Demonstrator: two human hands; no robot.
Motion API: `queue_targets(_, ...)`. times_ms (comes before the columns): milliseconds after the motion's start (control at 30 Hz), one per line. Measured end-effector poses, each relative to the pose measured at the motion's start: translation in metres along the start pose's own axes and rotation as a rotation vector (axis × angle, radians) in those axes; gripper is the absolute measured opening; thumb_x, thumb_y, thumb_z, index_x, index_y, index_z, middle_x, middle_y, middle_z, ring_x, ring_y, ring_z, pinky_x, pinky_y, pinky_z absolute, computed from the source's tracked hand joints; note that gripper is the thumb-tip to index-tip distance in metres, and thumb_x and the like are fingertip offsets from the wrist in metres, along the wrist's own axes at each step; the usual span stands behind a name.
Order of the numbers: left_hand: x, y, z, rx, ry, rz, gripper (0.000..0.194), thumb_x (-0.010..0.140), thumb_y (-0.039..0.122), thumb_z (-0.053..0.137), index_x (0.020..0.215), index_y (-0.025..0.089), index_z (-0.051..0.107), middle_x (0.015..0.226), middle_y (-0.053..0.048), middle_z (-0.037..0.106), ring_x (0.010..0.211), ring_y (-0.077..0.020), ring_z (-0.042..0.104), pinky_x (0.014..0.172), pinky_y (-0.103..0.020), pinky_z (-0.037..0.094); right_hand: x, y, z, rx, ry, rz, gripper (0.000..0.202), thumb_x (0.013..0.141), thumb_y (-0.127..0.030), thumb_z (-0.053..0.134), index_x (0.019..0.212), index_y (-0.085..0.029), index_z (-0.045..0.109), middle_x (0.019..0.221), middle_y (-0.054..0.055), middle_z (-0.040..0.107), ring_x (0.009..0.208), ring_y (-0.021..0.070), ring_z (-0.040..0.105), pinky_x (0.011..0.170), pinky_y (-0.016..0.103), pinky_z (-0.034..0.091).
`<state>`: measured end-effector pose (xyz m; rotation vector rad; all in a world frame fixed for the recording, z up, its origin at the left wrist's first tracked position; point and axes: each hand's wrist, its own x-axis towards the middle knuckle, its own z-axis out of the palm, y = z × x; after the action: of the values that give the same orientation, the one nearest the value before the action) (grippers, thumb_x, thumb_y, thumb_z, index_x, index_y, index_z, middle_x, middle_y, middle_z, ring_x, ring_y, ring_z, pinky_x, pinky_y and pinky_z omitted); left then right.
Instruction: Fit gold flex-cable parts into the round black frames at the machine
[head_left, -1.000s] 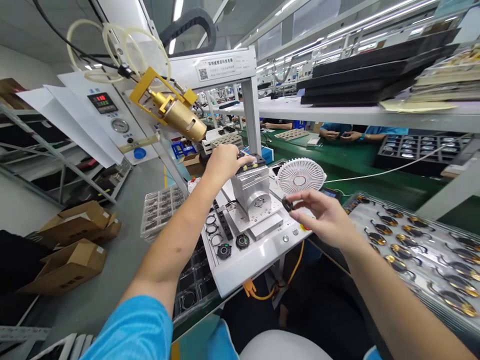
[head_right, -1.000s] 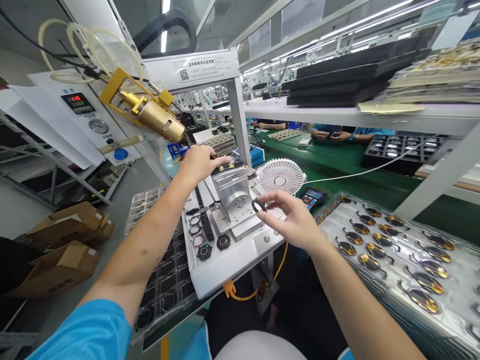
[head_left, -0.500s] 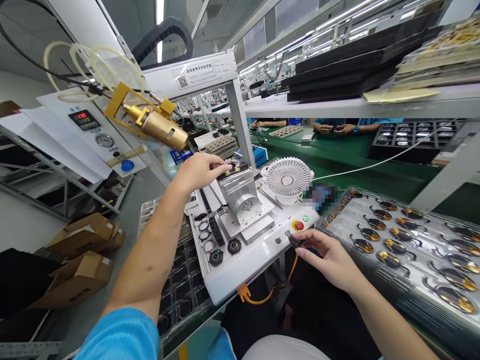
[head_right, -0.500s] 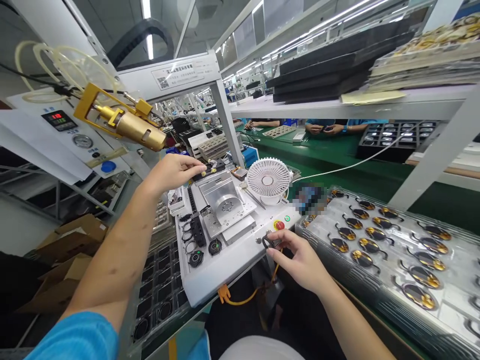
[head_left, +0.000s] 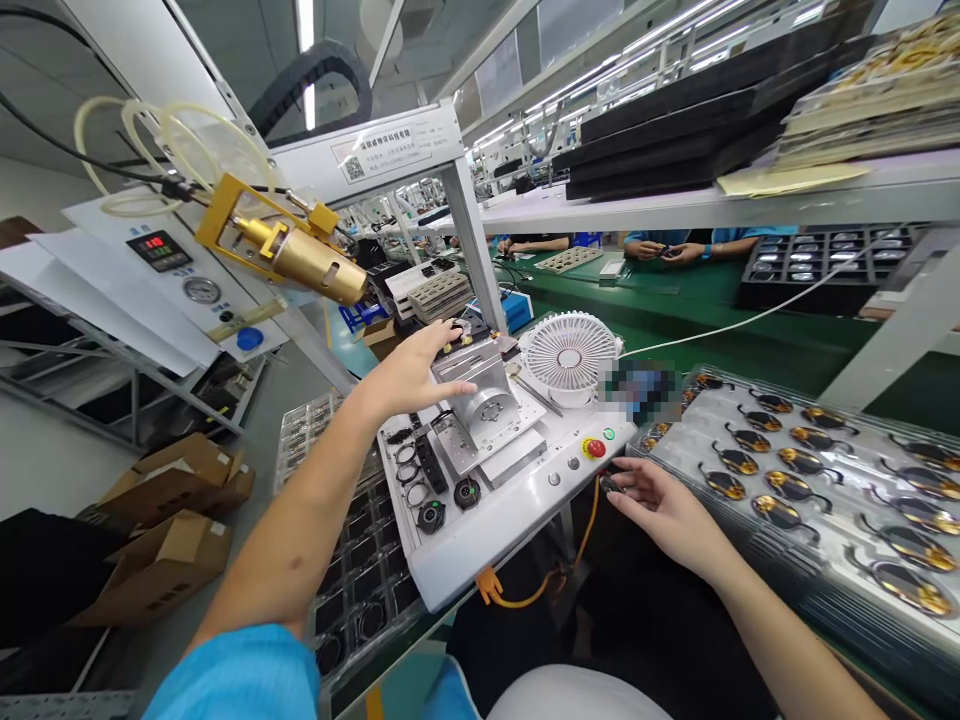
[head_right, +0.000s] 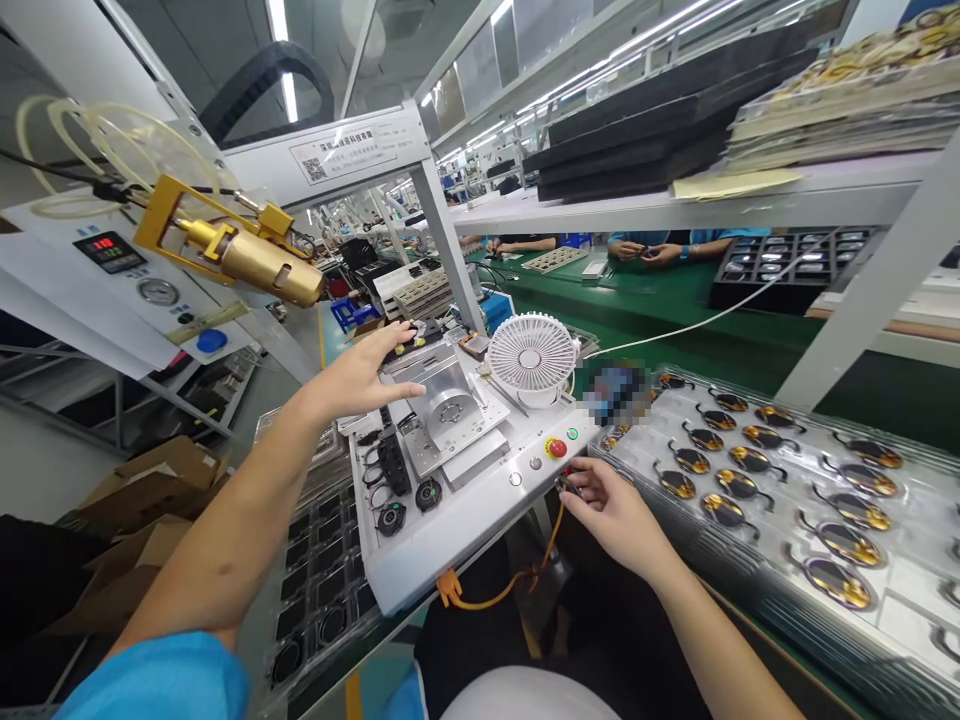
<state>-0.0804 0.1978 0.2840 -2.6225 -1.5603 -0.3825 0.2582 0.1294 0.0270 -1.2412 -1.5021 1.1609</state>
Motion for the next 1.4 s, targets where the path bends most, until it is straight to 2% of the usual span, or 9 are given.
queue_targets(133, -0.003, 0.003, 0.01, -0.019, 0.04, -0.035, 0.101, 0.079, 0.078, 0.064, 0.152, 0.01, 0.046, 0.165, -0.022, 0.039, 0.155, -0.0371, 0.031, 0.128, -0.052, 0.024, 0.023, 0.011, 0.0, -0.321, 0.005, 0.082, 0.084, 0.084, -0.039, 0.063, 0.158, -0.013, 0.031, 0.103, 0.01, 0.074, 0.081, 0.0252, 0.068, 0.083, 0.041, 0.054)
queue_targets(300, -0.032, 0.016, 0.017, -0.188, 0.221, -0.032, 0.076, 0.094, 0.073, 0.045, 0.147, 0.019, 0.052, 0.163, -0.016, 0.043, 0.156, -0.0345, 0.031, 0.127, -0.059, 0.021, 0.033, 0.018, 0.014, -0.602, -0.127, 0.093, 0.089, 0.088, -0.028, 0.063, 0.164, -0.013, 0.019, 0.102, 0.008, 0.074, 0.088, 0.0278, 0.07, 0.083, 0.037, 0.049)
queue_targets(467, -0.119, 0.057, 0.095, -0.621, 0.474, 0.069, 0.043, 0.096, 0.056, 0.06, 0.119, 0.022, 0.071, 0.137, -0.014, 0.068, 0.132, -0.0311, 0.061, 0.114, -0.054, 0.046, 0.036, 0.023, 0.018, -0.633, -0.086, 0.086, 0.091, 0.089, -0.027, 0.064, 0.164, -0.013, 0.014, 0.106, 0.01, 0.073, 0.094, 0.0298, 0.071, 0.082, 0.036, 0.049)
queue_targets(600, -0.176, 0.103, 0.185, -0.981, 0.213, -0.142, 0.027, 0.095, 0.044, 0.067, 0.101, 0.02, 0.075, 0.108, -0.013, 0.078, 0.105, -0.0269, 0.073, 0.097, -0.043, 0.057, 0.043, 0.015, 0.01, -0.657, -0.04, 0.075, 0.088, 0.086, -0.024, 0.066, 0.161, -0.01, 0.022, 0.101, 0.011, 0.073, 0.093, 0.0305, 0.071, 0.083, 0.037, 0.05)
queue_targets(700, -0.2, 0.131, 0.23, -1.173, 0.032, -0.36, 0.025, 0.094, 0.041, 0.069, 0.107, 0.02, 0.074, 0.108, -0.013, 0.078, 0.104, -0.0263, 0.074, 0.098, -0.042, 0.056, 0.027, 0.01, 0.009, -0.585, -0.022, 0.086, 0.076, 0.084, -0.024, 0.07, 0.153, -0.014, 0.039, 0.098, 0.009, 0.073, 0.084, 0.0268, 0.07, 0.08, 0.036, 0.051)
queue_targets(867, -0.212, 0.154, 0.262, -1.703, -0.006, -0.468, 0.05, 0.089, 0.046, 0.075, 0.133, 0.026, 0.062, 0.126, -0.015, 0.073, 0.115, -0.0273, 0.071, 0.106, -0.046, 0.052, -0.051, 0.009, 0.04, -0.045, -0.22, -0.151, 0.079, 0.074, -0.043, 0.09, 0.141, -0.024, 0.053, 0.105, 0.005, 0.072, 0.085, 0.0217, 0.067, 0.078, 0.033, 0.055)
queue_targets(1067, -0.193, 0.167, 0.28, -2.019, 0.115, -0.482, 0.059, 0.07, 0.045, 0.092, 0.122, 0.024, 0.071, 0.11, -0.012, 0.077, 0.101, -0.0261, 0.074, 0.092, -0.04, 0.059, -0.095, 0.01, 0.072, 0.067, -0.12, -0.32, 0.083, 0.067, -0.063, 0.091, 0.134, -0.025, 0.06, 0.102, 0.006, 0.067, 0.091, 0.0226, 0.067, 0.078, 0.034, 0.057)
queue_targets(1267, -0.18, 0.166, 0.276, -1.898, 0.138, -0.61, 0.052, 0.065, 0.033, 0.096, 0.113, 0.02, 0.077, 0.112, -0.014, 0.077, 0.082, -0.0234, 0.076, 0.065, -0.031, 0.06, -0.052, -0.015, 0.011, -0.269, -0.171, -0.436, 0.06, 0.081, -0.055, 0.085, 0.127, -0.021, 0.066, 0.114, 0.011, 0.068, 0.105, 0.0261, 0.065, 0.094, 0.04, 0.054)
queue_targets(1400, -0.19, 0.164, 0.269, -1.857, 0.144, -0.707, 0.048, 0.066, 0.034, 0.095, 0.109, 0.021, 0.078, 0.11, -0.013, 0.078, 0.083, -0.0242, 0.077, 0.067, -0.031, 0.059, 0.037, -0.041, -0.072, -0.785, 0.18, -0.065, 0.018, 0.095, -0.028, 0.072, 0.111, -0.021, 0.071, 0.116, 0.009, 0.071, 0.111, 0.0254, 0.065, 0.1, 0.038, 0.051)
